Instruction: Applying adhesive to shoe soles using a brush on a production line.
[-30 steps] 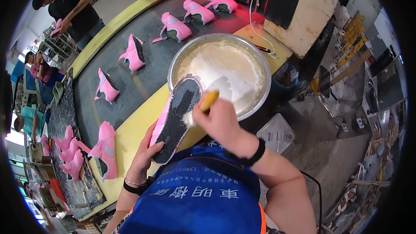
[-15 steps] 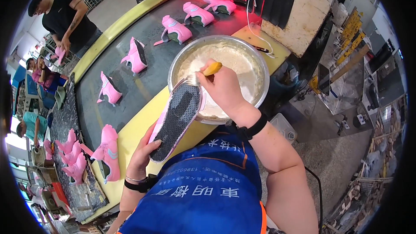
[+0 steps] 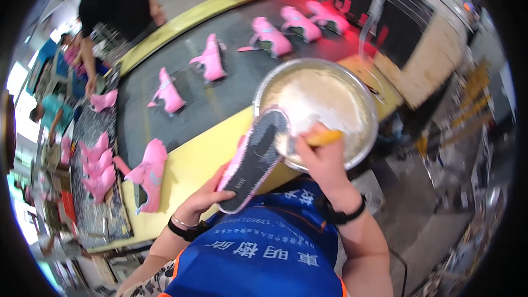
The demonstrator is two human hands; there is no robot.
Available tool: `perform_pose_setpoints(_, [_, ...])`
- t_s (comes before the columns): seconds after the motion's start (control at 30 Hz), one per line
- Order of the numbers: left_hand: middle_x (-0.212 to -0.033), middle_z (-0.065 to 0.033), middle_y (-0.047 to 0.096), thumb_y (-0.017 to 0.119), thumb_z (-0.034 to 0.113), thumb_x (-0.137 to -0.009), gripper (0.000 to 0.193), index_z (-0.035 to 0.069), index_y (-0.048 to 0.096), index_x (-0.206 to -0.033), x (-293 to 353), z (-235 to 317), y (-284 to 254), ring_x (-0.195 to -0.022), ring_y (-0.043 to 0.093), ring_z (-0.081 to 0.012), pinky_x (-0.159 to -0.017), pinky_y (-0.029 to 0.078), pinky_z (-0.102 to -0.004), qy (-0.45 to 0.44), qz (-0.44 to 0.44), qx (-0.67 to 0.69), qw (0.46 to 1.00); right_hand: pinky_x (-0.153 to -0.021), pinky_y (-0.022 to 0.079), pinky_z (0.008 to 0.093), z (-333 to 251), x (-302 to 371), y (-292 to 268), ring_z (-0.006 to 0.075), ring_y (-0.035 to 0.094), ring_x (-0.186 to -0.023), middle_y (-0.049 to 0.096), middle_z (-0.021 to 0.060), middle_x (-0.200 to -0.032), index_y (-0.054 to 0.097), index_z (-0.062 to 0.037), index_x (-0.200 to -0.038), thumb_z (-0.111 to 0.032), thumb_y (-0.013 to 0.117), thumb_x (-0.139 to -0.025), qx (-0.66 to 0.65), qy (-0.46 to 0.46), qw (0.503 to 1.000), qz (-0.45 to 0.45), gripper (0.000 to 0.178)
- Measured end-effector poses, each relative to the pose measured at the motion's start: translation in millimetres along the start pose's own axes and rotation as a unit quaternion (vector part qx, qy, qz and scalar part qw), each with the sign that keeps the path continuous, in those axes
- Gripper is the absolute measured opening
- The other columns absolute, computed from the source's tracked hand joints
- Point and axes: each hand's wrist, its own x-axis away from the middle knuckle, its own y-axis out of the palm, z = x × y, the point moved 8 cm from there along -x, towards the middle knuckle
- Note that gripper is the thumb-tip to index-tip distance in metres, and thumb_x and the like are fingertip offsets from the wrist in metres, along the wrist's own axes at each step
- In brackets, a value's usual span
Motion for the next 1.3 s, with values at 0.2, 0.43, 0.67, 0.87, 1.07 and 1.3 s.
perform_pose_setpoints(0.2, [-0.138,-0.0191,0.053,0.059,0.029,-0.093,0.077,0.002,0.022,-0.155,42.2,-4.8,-11.7,-0.116,0.063,-0.0251,-0.093,0.055,-0.0342,-0.039,-0.05,0.324,0.944,-0.056,0.039,0.0227,46.6,9.7,-63.5,0.0079,0.049,-0.062,0.051,0.0006,-0.075,0.054,-0.0055,-0.091,-0.005,0.062,-0.095,-0.033,0.07,0.976,0.203,0.009])
perform_pose_setpoints(0.43, [-0.113,-0.0214,0.066,0.056,0.044,-0.091,0.061,0.001,0.051,-0.134,79.6,36.6,-137.7,-0.094,0.067,-0.0386,-0.078,0.056,-0.0497,0.027,0.239,0.389,0.889,-0.056,0.04,0.0218,78.0,25.1,-66.6,0.0068,0.049,-0.06,0.051,0.0012,-0.072,0.052,-0.0033,-0.089,-0.005,0.06,-0.096,0.048,0.069,0.981,0.176,0.011])
perform_pose_setpoints(0.67, [-0.105,-0.011,0.067,0.065,0.04,-0.087,0.041,0.011,0.06,-0.116,76.3,50.4,-361.1,-0.087,0.065,-0.032,-0.075,0.053,-0.0538,-0.099,0.471,0.261,0.836,-0.055,0.038,0.0207,74.2,21.4,-58.5,0.0058,0.047,-0.059,0.048,0.0001,-0.071,0.05,-0.0034,-0.086,-0.004,0.059,-0.097,0.075,0.062,0.977,0.188,0.013])
perform_pose_setpoints(0.87, [-0.124,-0.0176,0.066,0.058,0.039,-0.087,0.056,0.01,0.06,-0.134,8.6,10.3,-509.4,-0.114,0.063,-0.0372,-0.097,0.047,-0.0518,-0.241,0.303,-0.718,0.578,-0.054,0.037,0.021,74.1,21.9,-54.8,0.0052,0.046,-0.059,0.048,-0.0008,-0.071,0.051,-0.0047,-0.089,-0.005,0.059,-0.097,0.095,0.074,0.976,0.181,0.011])
perform_pose_setpoints(1.07, [-0.133,-0.0189,0.062,0.055,0.03,-0.085,0.05,0.006,0.065,-0.129,-0.2,-40.4,-516.8,-0.126,0.057,-0.0346,-0.108,0.042,-0.0437,-0.344,0.385,-0.403,0.756,-0.054,0.037,0.0206,72.5,22.7,-54.3,0.0053,0.047,-0.058,0.049,0.0006,-0.07,0.05,-0.0032,-0.088,-0.004,0.059,-0.096,0.097,0.068,0.975,0.188,0.011])
perform_pose_setpoints(1.3, [-0.134,-0.0174,0.062,0.061,0.056,-0.084,0.066,0.008,0.064,-0.13,43.8,-0.3,-470.2,-0.125,0.058,-0.0321,-0.106,0.043,-0.0422,-0.355,0.3,-0.355,0.811,-0.054,0.037,0.0209,77.1,23.3,-54.9,0.0048,0.047,-0.059,0.05,-0.0003,-0.071,0.051,-0.0034,-0.089,-0.004,0.058,-0.097,0.102,0.074,0.974,0.189,0.011])
